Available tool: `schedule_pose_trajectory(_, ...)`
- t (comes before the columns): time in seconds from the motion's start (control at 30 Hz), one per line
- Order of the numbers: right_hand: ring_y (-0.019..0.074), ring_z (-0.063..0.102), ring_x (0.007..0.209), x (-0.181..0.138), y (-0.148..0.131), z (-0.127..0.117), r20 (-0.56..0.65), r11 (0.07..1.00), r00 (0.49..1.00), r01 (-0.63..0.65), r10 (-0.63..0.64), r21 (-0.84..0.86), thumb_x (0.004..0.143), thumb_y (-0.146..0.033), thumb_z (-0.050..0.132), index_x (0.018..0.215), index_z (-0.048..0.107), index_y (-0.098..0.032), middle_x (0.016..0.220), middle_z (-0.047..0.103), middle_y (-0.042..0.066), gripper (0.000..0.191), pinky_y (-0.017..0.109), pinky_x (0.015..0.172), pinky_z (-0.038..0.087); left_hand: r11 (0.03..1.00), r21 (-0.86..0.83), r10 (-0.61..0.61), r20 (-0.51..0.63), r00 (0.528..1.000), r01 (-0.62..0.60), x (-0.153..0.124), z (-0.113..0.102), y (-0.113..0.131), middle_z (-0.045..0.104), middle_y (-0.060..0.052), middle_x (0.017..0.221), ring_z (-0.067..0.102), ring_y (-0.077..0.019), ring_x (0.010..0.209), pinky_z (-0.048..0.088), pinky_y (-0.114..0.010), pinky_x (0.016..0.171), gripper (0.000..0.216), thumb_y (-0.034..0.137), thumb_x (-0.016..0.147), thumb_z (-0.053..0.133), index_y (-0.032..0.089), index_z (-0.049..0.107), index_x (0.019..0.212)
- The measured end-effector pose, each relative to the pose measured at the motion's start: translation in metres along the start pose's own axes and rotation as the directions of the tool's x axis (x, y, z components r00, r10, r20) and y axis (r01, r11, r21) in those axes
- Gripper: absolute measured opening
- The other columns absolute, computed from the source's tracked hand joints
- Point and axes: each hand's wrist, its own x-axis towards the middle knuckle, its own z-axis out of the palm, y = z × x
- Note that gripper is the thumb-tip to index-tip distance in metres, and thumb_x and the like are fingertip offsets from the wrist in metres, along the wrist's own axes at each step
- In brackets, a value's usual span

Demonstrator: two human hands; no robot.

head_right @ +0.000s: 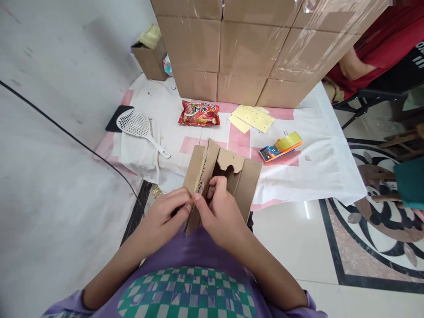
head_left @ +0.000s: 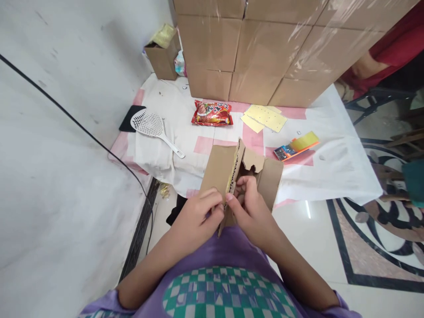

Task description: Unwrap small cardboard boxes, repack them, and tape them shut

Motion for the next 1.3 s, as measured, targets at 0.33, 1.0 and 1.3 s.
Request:
schedule_pose_trajectory(0.33, 0.0132, 0.059, 0.067, -0.011, 0.003, 0.018, 0.101, 0.997, 0.993, 0.059, -0.064, 0.044, 0.095, -0.028, 0.054, 0.125, 0.028, -0.021, 0.111, 0.061, 0.01, 0.04, 0.028, 0.06, 0.048, 0.993, -0.078, -0.09, 0.003, 0.996, 0.09, 0.011, -0.007, -0.017, 0.043, 0.007, 0.061, 0.04, -0.0095, 0.057, 0.03, -0.022, 0.054, 0.03, 0.035, 0.095, 0.052, 0.02, 0.042, 0.071)
schedule_pose_trajectory(1.0, 0.0218, 0.062, 0.075, 0.036, -0.011, -0.02, 0.126, 0.95, 0.97, 0.229, -0.206, -0.211, 0.093, -0.036, 0.06, 0.151, 0.03, -0.023, 0.091, 0.064, 0.005, 0.067, 0.031, 0.063, 0.047, 0.999, 0.02, 0.035, 0.12, 0.992, -0.038, 0.064, -0.046, -0.003, 0.051, 0.004, 0.064, 0.046, -0.0107, 0.058, 0.034, -0.024, 0.055, 0.024, 0.027, 0.095, 0.047, 0.018, 0.054, 0.073)
schedule_pose_trajectory(1.3, 0.0271, 0.066, 0.078, 0.042, -0.017, -0.017, 0.175, 0.963, 0.964, 0.228, -0.203, -0.141, 0.092, -0.024, 0.049, 0.146, 0.023, -0.015, 0.093, 0.067, 0.01, 0.06, 0.037, 0.065, 0.051, 0.98, -0.197, 0.064, 0.256, 0.965, -0.013, 0.088, -0.052, -0.003, 0.037, 0.005, 0.058, 0.034, -0.0094, 0.056, 0.029, -0.025, 0.054, 0.027, 0.012, 0.085, 0.045, 0.018, 0.042, 0.059)
